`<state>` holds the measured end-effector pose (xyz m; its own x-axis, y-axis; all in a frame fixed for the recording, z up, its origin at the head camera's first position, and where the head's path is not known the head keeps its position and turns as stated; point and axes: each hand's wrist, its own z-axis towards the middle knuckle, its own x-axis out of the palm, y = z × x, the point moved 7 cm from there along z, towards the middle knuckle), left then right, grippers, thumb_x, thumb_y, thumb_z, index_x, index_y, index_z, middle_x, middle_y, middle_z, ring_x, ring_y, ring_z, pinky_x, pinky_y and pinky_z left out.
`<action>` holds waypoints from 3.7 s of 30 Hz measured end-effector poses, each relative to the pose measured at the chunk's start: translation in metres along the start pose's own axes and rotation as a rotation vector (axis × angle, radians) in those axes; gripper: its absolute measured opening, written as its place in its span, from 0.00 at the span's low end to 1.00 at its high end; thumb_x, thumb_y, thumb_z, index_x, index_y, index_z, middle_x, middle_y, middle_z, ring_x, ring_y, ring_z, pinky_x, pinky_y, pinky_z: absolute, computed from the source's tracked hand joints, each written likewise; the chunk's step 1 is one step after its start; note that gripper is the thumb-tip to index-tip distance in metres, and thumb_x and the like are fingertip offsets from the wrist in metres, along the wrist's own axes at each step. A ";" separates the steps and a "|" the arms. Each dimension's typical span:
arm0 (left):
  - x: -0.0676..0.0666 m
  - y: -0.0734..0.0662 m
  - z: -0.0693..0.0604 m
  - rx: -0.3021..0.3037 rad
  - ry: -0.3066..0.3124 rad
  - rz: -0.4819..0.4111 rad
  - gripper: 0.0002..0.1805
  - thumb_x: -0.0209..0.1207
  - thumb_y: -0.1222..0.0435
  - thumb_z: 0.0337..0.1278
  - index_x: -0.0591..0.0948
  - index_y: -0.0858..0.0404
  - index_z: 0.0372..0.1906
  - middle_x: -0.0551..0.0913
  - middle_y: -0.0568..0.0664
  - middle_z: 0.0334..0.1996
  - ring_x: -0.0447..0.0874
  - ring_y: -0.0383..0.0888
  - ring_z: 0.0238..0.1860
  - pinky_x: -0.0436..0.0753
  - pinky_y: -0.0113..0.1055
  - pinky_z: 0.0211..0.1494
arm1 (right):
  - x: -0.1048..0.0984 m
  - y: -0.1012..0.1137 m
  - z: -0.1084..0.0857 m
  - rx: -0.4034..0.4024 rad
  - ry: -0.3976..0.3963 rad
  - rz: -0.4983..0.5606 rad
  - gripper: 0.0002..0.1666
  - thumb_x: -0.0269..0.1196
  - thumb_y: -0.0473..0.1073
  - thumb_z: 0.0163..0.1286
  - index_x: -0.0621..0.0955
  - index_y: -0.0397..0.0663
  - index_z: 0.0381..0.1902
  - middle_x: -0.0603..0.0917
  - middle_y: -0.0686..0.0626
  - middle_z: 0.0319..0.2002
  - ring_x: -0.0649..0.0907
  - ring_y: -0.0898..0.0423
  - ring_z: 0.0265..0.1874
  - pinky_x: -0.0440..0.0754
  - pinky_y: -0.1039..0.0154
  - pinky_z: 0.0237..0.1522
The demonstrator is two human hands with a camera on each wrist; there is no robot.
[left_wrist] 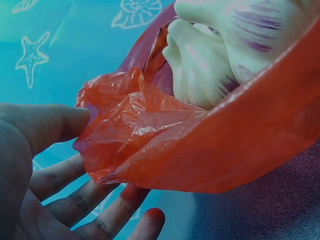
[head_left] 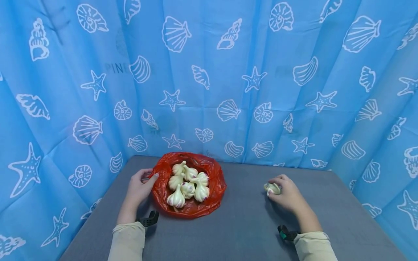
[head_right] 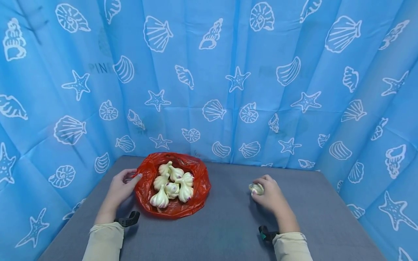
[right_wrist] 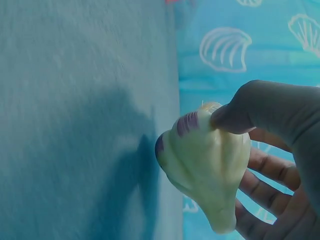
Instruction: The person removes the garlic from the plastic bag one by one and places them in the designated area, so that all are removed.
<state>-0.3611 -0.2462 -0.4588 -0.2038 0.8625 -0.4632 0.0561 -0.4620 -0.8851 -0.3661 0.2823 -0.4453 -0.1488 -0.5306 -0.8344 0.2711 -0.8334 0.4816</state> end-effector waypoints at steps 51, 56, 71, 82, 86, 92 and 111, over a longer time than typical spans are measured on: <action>0.000 -0.001 -0.003 -0.003 0.012 -0.006 0.31 0.59 0.51 0.77 0.72 0.64 0.74 0.77 0.66 0.68 0.79 0.63 0.66 0.82 0.60 0.68 | -0.009 -0.016 -0.004 0.040 -0.024 -0.106 0.26 0.74 0.37 0.60 0.86 0.40 0.58 0.83 0.34 0.56 0.80 0.40 0.48 0.74 0.48 0.41; 0.000 -0.002 -0.003 -0.003 0.014 -0.008 0.31 0.59 0.51 0.78 0.72 0.64 0.74 0.77 0.66 0.68 0.80 0.63 0.66 0.83 0.59 0.68 | -0.010 -0.013 -0.004 0.028 -0.038 -0.105 0.26 0.74 0.38 0.61 0.86 0.41 0.58 0.84 0.35 0.55 0.80 0.39 0.48 0.74 0.47 0.42; -0.001 -0.001 -0.001 0.004 0.005 -0.006 0.32 0.59 0.50 0.77 0.72 0.64 0.74 0.77 0.66 0.69 0.80 0.63 0.66 0.82 0.59 0.69 | -0.014 0.016 -0.004 -0.042 -0.091 -0.134 0.22 0.75 0.40 0.62 0.87 0.42 0.55 0.85 0.37 0.52 0.81 0.33 0.56 0.72 0.26 0.60; -0.001 -0.003 -0.002 0.013 -0.001 -0.011 0.31 0.59 0.51 0.77 0.73 0.65 0.73 0.78 0.67 0.67 0.80 0.62 0.65 0.83 0.58 0.68 | -0.005 0.046 0.000 -0.110 -0.095 -0.052 0.23 0.77 0.42 0.64 0.87 0.44 0.57 0.85 0.40 0.53 0.81 0.38 0.57 0.75 0.30 0.58; -0.001 -0.004 -0.002 0.014 0.000 -0.011 0.31 0.59 0.51 0.78 0.73 0.65 0.73 0.78 0.67 0.67 0.80 0.62 0.65 0.83 0.58 0.68 | 0.000 0.058 0.000 -0.119 -0.093 -0.003 0.24 0.77 0.41 0.65 0.87 0.45 0.58 0.86 0.42 0.55 0.82 0.39 0.58 0.78 0.32 0.58; 0.000 -0.001 0.000 0.021 0.000 -0.011 0.31 0.59 0.51 0.77 0.74 0.66 0.73 0.79 0.66 0.66 0.81 0.62 0.64 0.83 0.58 0.68 | 0.007 0.072 -0.001 -0.150 -0.088 0.034 0.24 0.78 0.42 0.64 0.87 0.48 0.58 0.86 0.45 0.54 0.82 0.42 0.58 0.81 0.34 0.58; -0.003 -0.003 -0.001 0.035 0.001 -0.015 0.32 0.59 0.49 0.77 0.74 0.66 0.73 0.79 0.67 0.65 0.81 0.63 0.64 0.84 0.58 0.67 | 0.019 0.121 -0.001 -0.282 -0.092 0.197 0.23 0.78 0.41 0.64 0.87 0.54 0.57 0.87 0.54 0.52 0.85 0.51 0.56 0.86 0.40 0.59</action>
<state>-0.3598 -0.2466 -0.4546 -0.2038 0.8697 -0.4494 0.0192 -0.4554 -0.8901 -0.3352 0.1714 -0.4035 -0.1497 -0.6991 -0.6992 0.5530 -0.6454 0.5270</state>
